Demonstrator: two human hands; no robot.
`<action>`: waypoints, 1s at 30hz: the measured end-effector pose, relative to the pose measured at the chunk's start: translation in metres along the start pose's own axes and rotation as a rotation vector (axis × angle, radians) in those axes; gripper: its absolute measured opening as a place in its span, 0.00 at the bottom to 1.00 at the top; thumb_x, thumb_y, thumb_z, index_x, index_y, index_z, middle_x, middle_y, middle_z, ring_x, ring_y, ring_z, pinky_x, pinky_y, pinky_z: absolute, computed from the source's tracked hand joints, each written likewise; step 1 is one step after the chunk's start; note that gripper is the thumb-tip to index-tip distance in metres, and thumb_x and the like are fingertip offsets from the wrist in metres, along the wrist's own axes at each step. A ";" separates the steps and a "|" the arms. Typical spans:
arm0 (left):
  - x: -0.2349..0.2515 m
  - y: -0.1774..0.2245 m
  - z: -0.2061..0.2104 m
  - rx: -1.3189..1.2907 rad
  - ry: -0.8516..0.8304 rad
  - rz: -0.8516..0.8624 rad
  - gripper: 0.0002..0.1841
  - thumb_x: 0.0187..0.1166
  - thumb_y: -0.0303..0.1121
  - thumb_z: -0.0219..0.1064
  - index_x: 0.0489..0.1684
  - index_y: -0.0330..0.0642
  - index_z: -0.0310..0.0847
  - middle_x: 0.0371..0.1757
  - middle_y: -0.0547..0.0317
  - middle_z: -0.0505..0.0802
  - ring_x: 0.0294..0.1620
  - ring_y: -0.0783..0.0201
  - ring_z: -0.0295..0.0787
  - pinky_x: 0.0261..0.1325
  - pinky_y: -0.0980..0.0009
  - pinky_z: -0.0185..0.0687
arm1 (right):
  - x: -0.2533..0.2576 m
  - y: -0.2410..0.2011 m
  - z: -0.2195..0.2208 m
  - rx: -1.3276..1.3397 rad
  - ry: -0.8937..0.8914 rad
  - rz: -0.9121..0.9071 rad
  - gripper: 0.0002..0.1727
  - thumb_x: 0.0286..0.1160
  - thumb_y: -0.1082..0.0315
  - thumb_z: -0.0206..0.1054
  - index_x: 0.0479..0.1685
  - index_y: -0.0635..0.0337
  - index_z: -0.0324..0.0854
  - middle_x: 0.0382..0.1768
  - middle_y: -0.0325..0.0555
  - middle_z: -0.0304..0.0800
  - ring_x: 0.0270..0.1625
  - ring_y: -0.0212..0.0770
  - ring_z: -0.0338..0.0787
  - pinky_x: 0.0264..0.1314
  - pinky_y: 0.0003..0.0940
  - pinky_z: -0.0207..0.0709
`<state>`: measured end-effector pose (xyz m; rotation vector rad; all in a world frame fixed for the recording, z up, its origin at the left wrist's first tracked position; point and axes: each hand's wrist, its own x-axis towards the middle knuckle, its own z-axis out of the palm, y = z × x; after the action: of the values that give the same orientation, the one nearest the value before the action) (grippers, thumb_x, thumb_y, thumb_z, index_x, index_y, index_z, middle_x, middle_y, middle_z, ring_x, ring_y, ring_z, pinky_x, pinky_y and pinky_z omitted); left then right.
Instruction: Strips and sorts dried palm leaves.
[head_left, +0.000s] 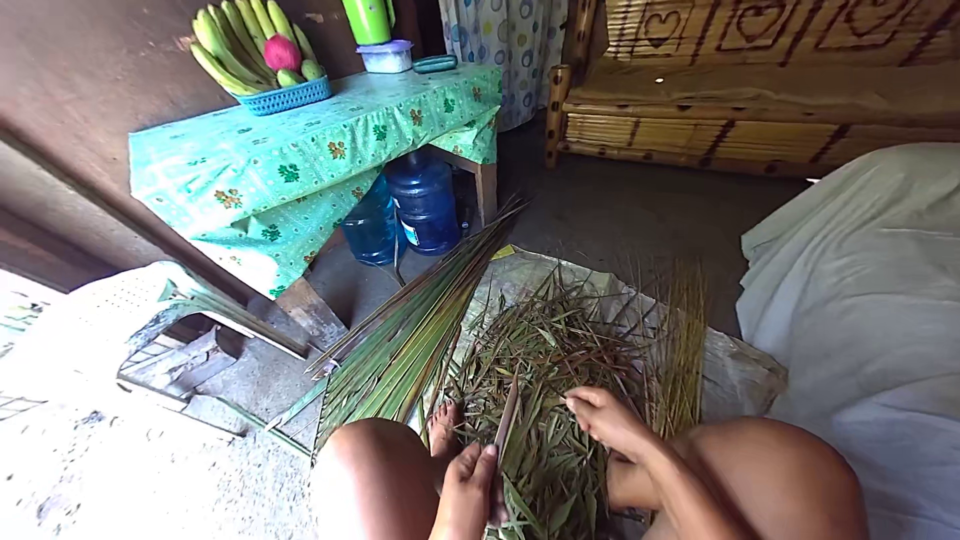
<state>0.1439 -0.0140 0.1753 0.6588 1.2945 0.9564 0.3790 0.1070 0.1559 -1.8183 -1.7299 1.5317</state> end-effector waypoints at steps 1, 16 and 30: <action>0.009 0.005 0.004 -0.002 0.012 -0.006 0.15 0.95 0.32 0.47 0.36 0.39 0.74 0.14 0.64 0.81 0.11 0.72 0.77 0.18 0.78 0.78 | -0.013 -0.005 0.010 0.121 -0.006 -0.129 0.17 0.91 0.65 0.52 0.64 0.65 0.82 0.25 0.37 0.76 0.21 0.28 0.73 0.25 0.24 0.68; 0.024 0.010 0.035 -0.111 -0.147 -0.113 0.16 0.96 0.33 0.43 0.35 0.42 0.72 0.14 0.70 0.71 0.09 0.79 0.61 0.12 0.85 0.59 | -0.005 0.000 0.022 -0.024 0.233 -0.644 0.21 0.85 0.65 0.57 0.65 0.70 0.86 0.60 0.57 0.93 0.64 0.43 0.91 0.73 0.39 0.79; 0.031 0.015 0.043 0.009 -0.108 -0.063 0.15 0.95 0.32 0.48 0.36 0.39 0.72 0.15 0.64 0.79 0.11 0.73 0.76 0.18 0.79 0.76 | -0.034 -0.014 0.010 0.441 -0.224 -0.305 0.21 0.83 0.64 0.54 0.69 0.63 0.78 0.22 0.27 0.77 0.18 0.22 0.72 0.20 0.18 0.65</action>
<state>0.1827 0.0245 0.1805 0.6645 1.2173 0.8531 0.3709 0.0781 0.1795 -1.1541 -1.5071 1.8495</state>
